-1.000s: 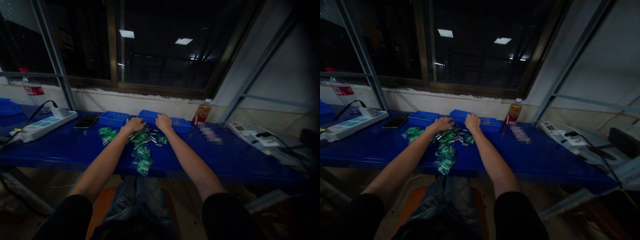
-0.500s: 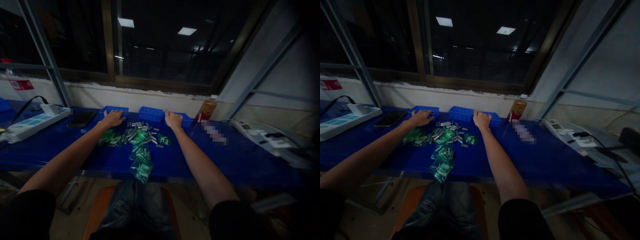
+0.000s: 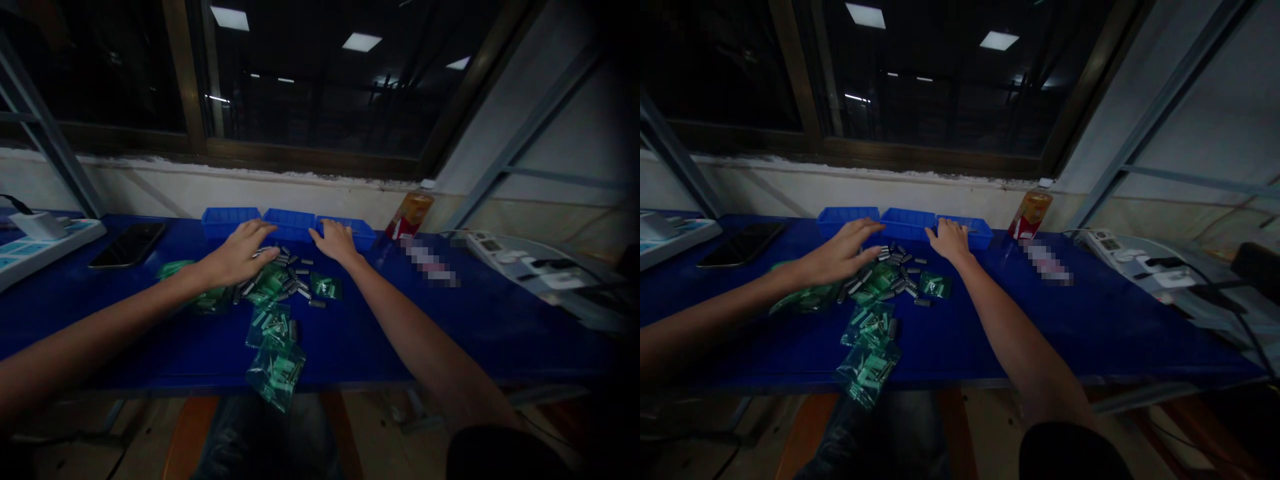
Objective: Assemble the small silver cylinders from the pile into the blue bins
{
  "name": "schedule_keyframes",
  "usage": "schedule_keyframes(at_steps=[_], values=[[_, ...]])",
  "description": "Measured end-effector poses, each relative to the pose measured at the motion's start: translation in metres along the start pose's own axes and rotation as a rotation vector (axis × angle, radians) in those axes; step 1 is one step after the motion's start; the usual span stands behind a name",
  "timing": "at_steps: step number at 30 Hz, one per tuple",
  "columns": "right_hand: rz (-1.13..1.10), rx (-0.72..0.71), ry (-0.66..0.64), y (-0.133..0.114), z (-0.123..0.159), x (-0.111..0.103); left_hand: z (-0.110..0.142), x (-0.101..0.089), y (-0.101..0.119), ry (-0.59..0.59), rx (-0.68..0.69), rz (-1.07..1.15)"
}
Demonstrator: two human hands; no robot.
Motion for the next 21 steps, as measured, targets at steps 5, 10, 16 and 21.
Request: schedule_keyframes(at_steps=[5, 10, 16, 21], values=[[-0.067, -0.061, 0.091, -0.018, 0.003, -0.017, 0.081, -0.005, 0.112, -0.331, 0.352, 0.235], [-0.069, -0.210, 0.117, -0.049, 0.015, -0.031, 0.085, 0.018, 0.102, -0.377, 0.393, 0.237], [0.025, -0.147, 0.136, -0.025, 0.015, -0.020, 0.065, 0.030, 0.068, -0.286, 0.330, 0.157], [0.023, -0.052, 0.196, 0.008, 0.008, -0.032, 0.065, 0.029, 0.058, -0.224, 0.276, 0.107]])
Point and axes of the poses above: each hand's wrist, its own z-axis away from the middle knuckle, its own x-axis out of the palm, y = z × x, the point moved 10 cm from there along -z, towards the middle knuckle, and after that the axes turned 12 degrees about y, right-handed, at the moved point
